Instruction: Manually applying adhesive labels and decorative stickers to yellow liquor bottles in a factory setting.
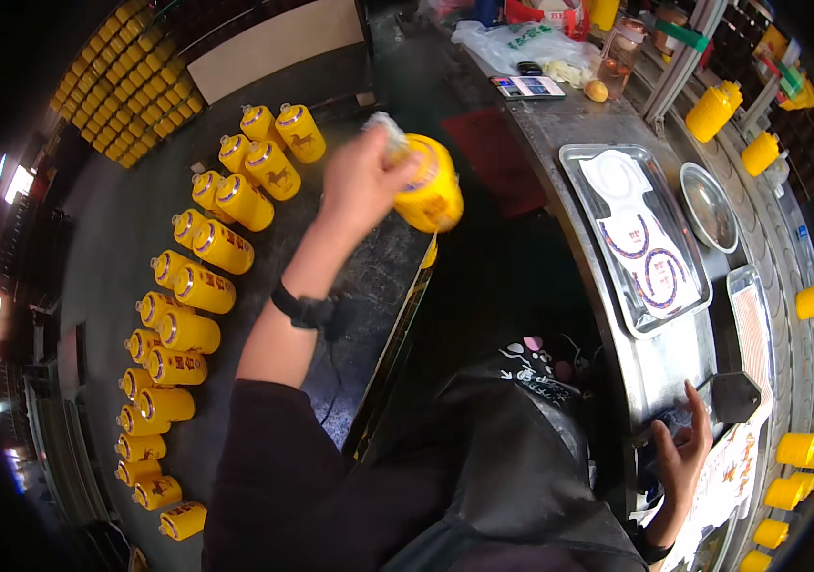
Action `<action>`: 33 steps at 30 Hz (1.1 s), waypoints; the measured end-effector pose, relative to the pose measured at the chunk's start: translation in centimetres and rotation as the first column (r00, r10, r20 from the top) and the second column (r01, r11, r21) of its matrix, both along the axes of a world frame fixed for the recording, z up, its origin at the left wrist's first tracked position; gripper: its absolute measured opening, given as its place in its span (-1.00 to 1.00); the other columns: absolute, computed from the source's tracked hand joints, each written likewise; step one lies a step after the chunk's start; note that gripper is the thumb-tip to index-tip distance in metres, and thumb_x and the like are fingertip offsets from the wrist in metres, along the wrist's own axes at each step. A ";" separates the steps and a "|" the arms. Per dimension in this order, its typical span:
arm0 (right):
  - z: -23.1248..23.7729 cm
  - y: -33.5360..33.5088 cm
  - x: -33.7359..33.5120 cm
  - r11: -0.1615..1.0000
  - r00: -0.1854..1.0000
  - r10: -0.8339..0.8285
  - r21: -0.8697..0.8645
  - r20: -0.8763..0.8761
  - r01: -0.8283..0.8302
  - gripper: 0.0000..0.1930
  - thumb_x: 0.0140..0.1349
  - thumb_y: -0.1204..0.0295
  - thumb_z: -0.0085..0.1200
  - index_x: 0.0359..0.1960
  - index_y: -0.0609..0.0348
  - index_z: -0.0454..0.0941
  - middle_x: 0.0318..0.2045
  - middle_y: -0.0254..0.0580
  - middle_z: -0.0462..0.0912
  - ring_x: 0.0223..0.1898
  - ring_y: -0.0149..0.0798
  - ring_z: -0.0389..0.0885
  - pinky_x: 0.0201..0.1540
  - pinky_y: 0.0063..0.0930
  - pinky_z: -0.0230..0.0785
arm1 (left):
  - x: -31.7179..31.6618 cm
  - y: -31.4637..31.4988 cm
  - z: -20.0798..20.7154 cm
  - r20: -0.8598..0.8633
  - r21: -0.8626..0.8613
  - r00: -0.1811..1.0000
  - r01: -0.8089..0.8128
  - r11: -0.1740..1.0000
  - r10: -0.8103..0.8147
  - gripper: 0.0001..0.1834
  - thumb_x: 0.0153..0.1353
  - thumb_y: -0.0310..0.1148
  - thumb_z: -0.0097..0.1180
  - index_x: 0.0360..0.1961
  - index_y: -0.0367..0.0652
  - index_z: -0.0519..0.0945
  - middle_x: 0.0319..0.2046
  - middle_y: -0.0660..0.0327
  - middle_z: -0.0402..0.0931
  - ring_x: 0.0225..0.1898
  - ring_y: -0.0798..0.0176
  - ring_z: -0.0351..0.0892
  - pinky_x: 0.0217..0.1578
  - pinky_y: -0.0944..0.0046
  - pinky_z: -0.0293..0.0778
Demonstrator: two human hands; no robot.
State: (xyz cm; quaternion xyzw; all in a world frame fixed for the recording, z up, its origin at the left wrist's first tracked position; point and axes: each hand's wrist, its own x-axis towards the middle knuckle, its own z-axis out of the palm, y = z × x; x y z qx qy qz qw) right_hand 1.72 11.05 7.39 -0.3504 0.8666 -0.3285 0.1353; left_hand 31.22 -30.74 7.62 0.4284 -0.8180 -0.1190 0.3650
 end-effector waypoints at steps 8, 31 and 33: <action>-1.0 3.4 -3.6 0.992 0.993 -0.121 -0.050 -0.010 0.120 -0.43 0.13 0.44 0.24 0.23 0.08 0.43 -0.11 -0.24 0.57 -0.56 -0.66 0.22 -0.50 -0.80 0.09 | 10.3 -9.3 -7.4 0.106 -0.105 0.925 -0.354 0.930 0.364 -0.57 0.16 -0.03 0.14 -0.29 -0.25 0.49 -0.36 -0.15 0.59 -0.22 -0.23 0.58 -0.23 -0.10 0.46; 1.3 -15.3 -13.3 0.786 0.782 0.618 0.076 -0.075 -0.614 -0.53 0.22 0.40 0.17 0.20 0.06 0.46 -0.05 -0.19 0.61 -0.71 -0.66 0.01 -0.66 -0.73 -0.12 | 31.7 17.9 -8.2 0.066 0.022 0.337 -0.941 0.337 0.939 -0.60 0.09 -0.09 0.25 -0.39 -0.25 0.47 -0.57 -0.06 0.55 -0.50 -0.12 0.60 -0.47 0.04 0.44; 1.2 -16.8 -12.8 0.777 0.774 0.629 0.079 -0.074 -0.625 -0.54 0.23 0.40 0.16 0.19 0.10 0.46 0.04 -0.18 0.60 -0.72 -0.66 0.02 -0.66 -0.76 -0.09 | 34.8 21.4 -8.6 0.097 -0.020 0.238 -0.970 0.241 0.966 -0.59 0.09 -0.06 0.24 -0.37 -0.24 0.47 -0.56 -0.07 0.56 -0.47 -0.15 0.60 -0.45 0.01 0.45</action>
